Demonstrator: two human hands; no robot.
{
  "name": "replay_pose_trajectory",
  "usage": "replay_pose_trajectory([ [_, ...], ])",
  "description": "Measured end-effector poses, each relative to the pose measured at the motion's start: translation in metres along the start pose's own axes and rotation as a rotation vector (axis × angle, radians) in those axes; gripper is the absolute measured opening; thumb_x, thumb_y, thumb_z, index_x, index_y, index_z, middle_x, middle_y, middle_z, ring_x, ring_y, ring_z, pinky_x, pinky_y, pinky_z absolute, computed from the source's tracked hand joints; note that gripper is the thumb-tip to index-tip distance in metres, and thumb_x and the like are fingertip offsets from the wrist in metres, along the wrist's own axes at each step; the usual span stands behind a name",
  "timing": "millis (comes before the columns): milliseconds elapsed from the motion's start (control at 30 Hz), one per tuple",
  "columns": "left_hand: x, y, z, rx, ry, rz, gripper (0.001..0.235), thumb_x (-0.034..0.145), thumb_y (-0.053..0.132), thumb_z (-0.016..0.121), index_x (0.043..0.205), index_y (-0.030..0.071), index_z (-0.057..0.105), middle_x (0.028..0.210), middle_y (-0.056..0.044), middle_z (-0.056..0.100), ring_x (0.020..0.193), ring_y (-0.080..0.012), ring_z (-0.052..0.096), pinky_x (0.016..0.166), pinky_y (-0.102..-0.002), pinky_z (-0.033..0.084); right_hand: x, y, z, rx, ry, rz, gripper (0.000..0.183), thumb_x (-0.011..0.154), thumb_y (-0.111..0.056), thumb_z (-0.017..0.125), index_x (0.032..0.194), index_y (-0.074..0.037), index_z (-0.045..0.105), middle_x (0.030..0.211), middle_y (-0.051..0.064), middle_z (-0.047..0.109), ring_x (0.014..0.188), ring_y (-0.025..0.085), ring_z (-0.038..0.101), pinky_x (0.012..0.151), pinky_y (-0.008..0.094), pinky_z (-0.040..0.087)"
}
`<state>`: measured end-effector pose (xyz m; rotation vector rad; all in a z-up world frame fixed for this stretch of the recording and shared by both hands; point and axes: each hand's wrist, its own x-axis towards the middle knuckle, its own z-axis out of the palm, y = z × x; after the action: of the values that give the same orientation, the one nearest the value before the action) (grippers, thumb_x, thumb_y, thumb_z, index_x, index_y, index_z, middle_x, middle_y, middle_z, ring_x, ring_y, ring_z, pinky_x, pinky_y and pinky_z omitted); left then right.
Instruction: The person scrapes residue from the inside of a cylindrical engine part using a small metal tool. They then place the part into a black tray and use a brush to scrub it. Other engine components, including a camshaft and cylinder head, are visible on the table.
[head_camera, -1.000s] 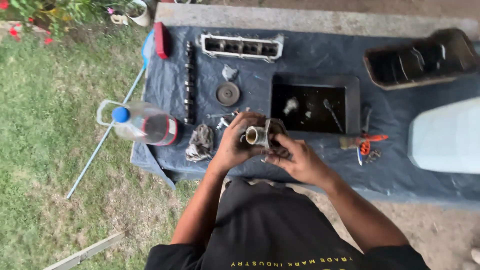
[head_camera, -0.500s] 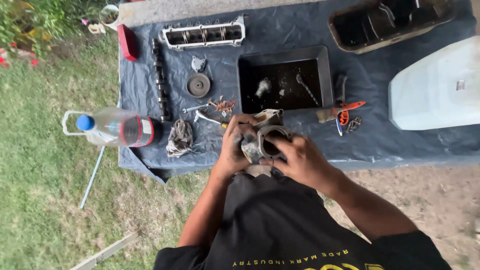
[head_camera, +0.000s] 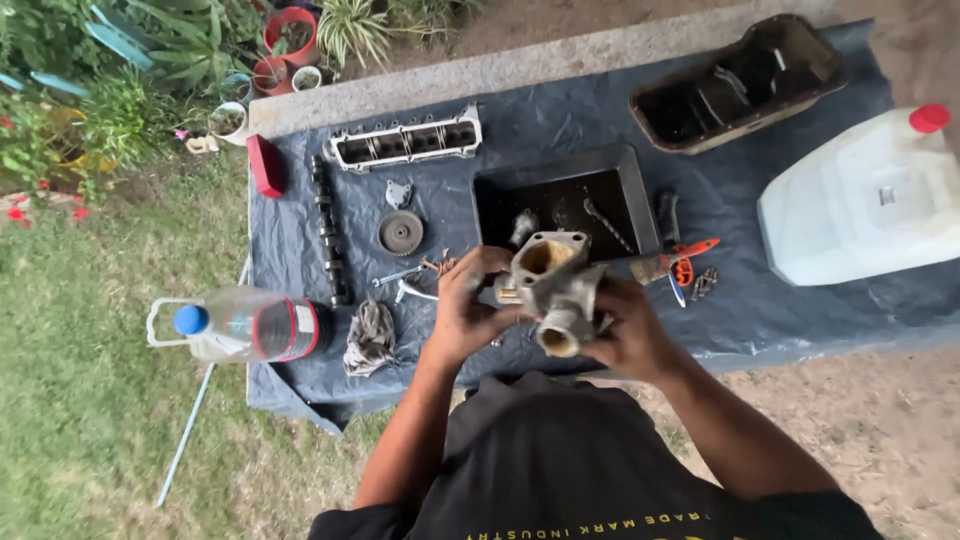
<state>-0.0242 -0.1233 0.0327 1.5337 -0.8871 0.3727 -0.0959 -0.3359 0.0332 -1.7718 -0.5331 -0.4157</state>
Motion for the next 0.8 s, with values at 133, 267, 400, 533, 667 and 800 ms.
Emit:
replay_pose_trajectory([
  [133, 0.024, 0.030, -0.014, 0.094, 0.023, 0.014, 0.047, 0.068, 0.024, 0.095, 0.102, 0.004, 0.070, 0.096, -0.012, 0.071, 0.085, -0.0328, 0.073, 0.076, -0.039, 0.059, 0.016, -0.028, 0.024, 0.981, 0.216, 0.675, 0.006, 0.081, -0.004, 0.075, 0.085, -0.001, 0.072, 0.069, 0.005, 0.066, 0.063, 0.010, 0.065, 0.061, 0.023, 0.057],
  [267, 0.030, 0.042, -0.017, 0.126, 0.042, 0.066, 0.039, 0.078, 0.021, 0.088, 0.111, 0.005, 0.073, 0.099, -0.013, 0.071, 0.084, -0.0317, 0.073, 0.076, -0.039, 0.061, 0.029, 0.002, 0.028, 0.719, 0.223, 0.400, 0.012, 0.085, -0.002, 0.073, 0.095, 0.003, 0.069, 0.084, 0.012, 0.068, 0.077, 0.021, 0.069, 0.071, 0.036, 0.061],
  [400, 0.030, 0.037, -0.024, 0.184, 0.088, 0.047, 0.041, 0.078, 0.019, 0.089, 0.114, 0.006, 0.073, 0.096, -0.010, 0.071, 0.079, -0.0276, 0.073, 0.074, -0.037, 0.062, 0.027, 0.046, 0.034, 0.408, 0.236, 0.051, 0.021, 0.090, 0.001, 0.069, 0.109, 0.008, 0.064, 0.103, 0.020, 0.071, 0.095, 0.036, 0.074, 0.083, 0.052, 0.066],
  [533, 0.031, 0.031, -0.034, 0.216, 0.131, 0.018, 0.042, 0.077, 0.018, 0.090, 0.114, 0.006, 0.074, 0.093, -0.008, 0.070, 0.076, -0.0259, 0.072, 0.072, -0.036, 0.062, 0.025, 0.075, 0.045, 0.376, 0.340, -0.032, 0.037, 0.077, 0.013, 0.076, 0.110, 0.016, 0.061, 0.108, 0.028, 0.069, 0.104, 0.043, 0.072, 0.091, 0.062, 0.062],
  [667, 0.034, 0.033, -0.040, 0.053, 0.206, -0.105, 0.043, 0.074, 0.010, 0.091, 0.113, 0.003, 0.074, 0.091, -0.011, 0.070, 0.074, -0.0258, 0.073, 0.072, -0.034, 0.061, 0.045, 0.043, 0.059, 0.311, 0.432, 0.015, 0.026, 0.074, 0.013, 0.082, 0.096, 0.010, 0.069, 0.093, 0.023, 0.075, 0.102, 0.032, 0.073, 0.086, 0.046, 0.062],
  [800, 0.031, 0.024, -0.038, -0.170, 0.285, -0.222, 0.045, 0.071, 0.000, 0.091, 0.112, -0.004, 0.073, 0.088, -0.014, 0.069, 0.079, -0.0241, 0.076, 0.075, -0.033, 0.062, 0.039, 0.053, 0.065, 0.209, 0.554, 0.047, 0.035, 0.066, 0.009, 0.092, 0.093, 0.009, 0.070, 0.087, 0.017, 0.076, 0.096, 0.019, 0.068, 0.081, 0.041, 0.060],
])
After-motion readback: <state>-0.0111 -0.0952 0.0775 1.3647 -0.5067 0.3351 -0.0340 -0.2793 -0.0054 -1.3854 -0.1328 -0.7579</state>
